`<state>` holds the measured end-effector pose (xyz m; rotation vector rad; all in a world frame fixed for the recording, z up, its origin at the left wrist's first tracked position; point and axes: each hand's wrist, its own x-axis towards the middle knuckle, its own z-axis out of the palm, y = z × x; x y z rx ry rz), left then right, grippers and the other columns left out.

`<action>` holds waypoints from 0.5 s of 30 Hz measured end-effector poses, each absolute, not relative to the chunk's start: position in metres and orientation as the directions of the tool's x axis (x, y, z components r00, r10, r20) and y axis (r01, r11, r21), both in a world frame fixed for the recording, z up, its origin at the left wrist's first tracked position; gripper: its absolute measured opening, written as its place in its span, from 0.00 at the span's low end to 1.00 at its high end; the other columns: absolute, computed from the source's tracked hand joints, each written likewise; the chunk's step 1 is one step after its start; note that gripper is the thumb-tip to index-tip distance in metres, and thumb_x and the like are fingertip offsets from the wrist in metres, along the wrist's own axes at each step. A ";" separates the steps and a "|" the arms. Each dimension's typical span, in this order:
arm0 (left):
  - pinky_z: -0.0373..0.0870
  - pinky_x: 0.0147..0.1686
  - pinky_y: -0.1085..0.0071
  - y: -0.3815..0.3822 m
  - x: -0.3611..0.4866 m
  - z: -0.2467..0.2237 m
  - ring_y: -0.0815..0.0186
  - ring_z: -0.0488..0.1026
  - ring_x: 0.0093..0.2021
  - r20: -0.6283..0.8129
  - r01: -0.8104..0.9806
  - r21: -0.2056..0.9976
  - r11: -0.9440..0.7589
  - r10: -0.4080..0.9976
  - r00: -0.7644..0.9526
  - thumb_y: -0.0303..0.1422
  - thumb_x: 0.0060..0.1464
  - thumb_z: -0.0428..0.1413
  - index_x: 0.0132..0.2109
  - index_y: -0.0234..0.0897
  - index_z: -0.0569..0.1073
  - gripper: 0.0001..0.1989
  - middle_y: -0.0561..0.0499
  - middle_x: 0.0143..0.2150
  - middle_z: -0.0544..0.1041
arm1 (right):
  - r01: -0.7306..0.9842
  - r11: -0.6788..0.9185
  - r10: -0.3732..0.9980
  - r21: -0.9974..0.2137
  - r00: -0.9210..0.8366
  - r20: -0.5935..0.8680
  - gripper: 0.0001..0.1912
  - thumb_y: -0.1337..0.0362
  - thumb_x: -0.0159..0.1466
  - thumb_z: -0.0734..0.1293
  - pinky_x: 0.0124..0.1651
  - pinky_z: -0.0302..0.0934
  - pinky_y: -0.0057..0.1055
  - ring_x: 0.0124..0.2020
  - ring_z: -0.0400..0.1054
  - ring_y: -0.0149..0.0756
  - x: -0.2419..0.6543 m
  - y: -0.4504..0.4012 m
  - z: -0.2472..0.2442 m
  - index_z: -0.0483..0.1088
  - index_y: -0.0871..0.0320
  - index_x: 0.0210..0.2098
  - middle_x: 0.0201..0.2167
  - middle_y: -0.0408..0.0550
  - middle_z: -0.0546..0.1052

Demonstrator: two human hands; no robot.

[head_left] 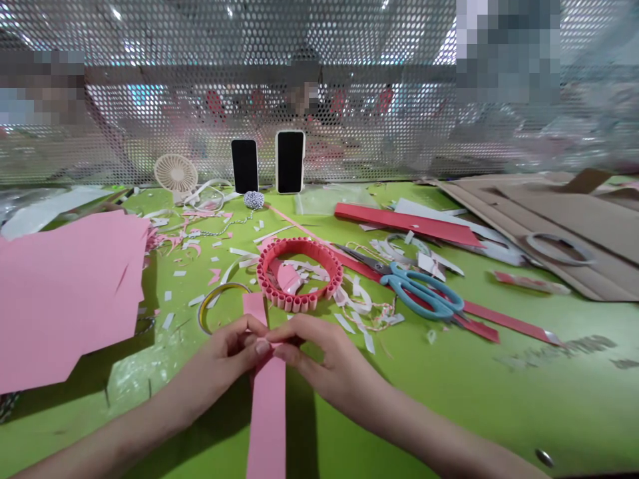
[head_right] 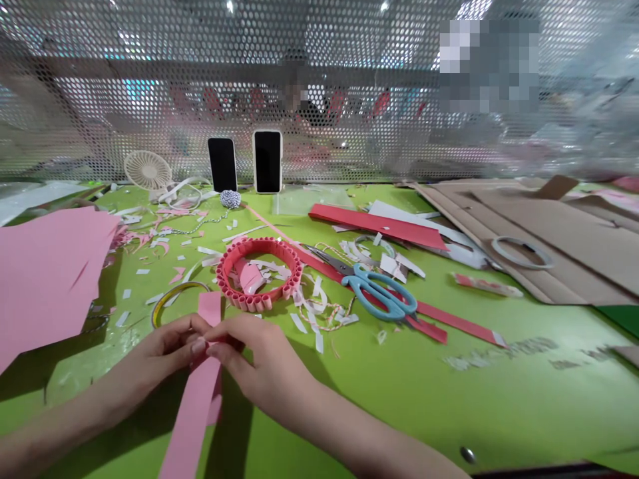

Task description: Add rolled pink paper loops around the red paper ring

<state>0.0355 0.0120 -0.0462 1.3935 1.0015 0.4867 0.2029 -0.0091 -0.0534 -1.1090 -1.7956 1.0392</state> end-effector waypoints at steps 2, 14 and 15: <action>0.54 0.28 0.73 0.011 0.036 -0.046 0.70 0.59 0.26 -0.274 0.283 0.949 0.139 0.805 0.525 0.41 0.51 0.51 0.33 0.37 0.65 0.11 0.58 0.24 0.61 | 0.249 0.220 0.941 -0.943 -0.308 0.138 0.06 0.68 0.58 0.61 0.34 0.62 0.27 0.30 0.68 0.30 0.202 -0.008 -0.053 0.69 0.57 0.32 0.28 0.44 0.74; 0.63 0.32 0.73 0.004 0.039 -0.040 0.65 0.70 0.33 -0.091 0.511 0.837 -0.194 0.872 0.481 0.38 0.54 0.47 0.37 0.40 0.67 0.08 0.52 0.33 0.74 | 0.287 0.185 0.964 -0.940 -0.241 0.116 0.05 0.70 0.58 0.61 0.37 0.62 0.30 0.33 0.67 0.32 0.201 -0.013 -0.052 0.68 0.58 0.33 0.32 0.46 0.74; 0.63 0.31 0.73 0.004 0.038 -0.041 0.65 0.70 0.32 -0.065 0.530 0.814 -0.238 0.869 0.490 0.37 0.55 0.47 0.37 0.40 0.67 0.08 0.52 0.32 0.74 | 0.279 0.184 0.961 -0.942 -0.251 0.113 0.05 0.69 0.59 0.61 0.36 0.62 0.30 0.33 0.68 0.32 0.201 -0.013 -0.053 0.68 0.58 0.33 0.32 0.46 0.75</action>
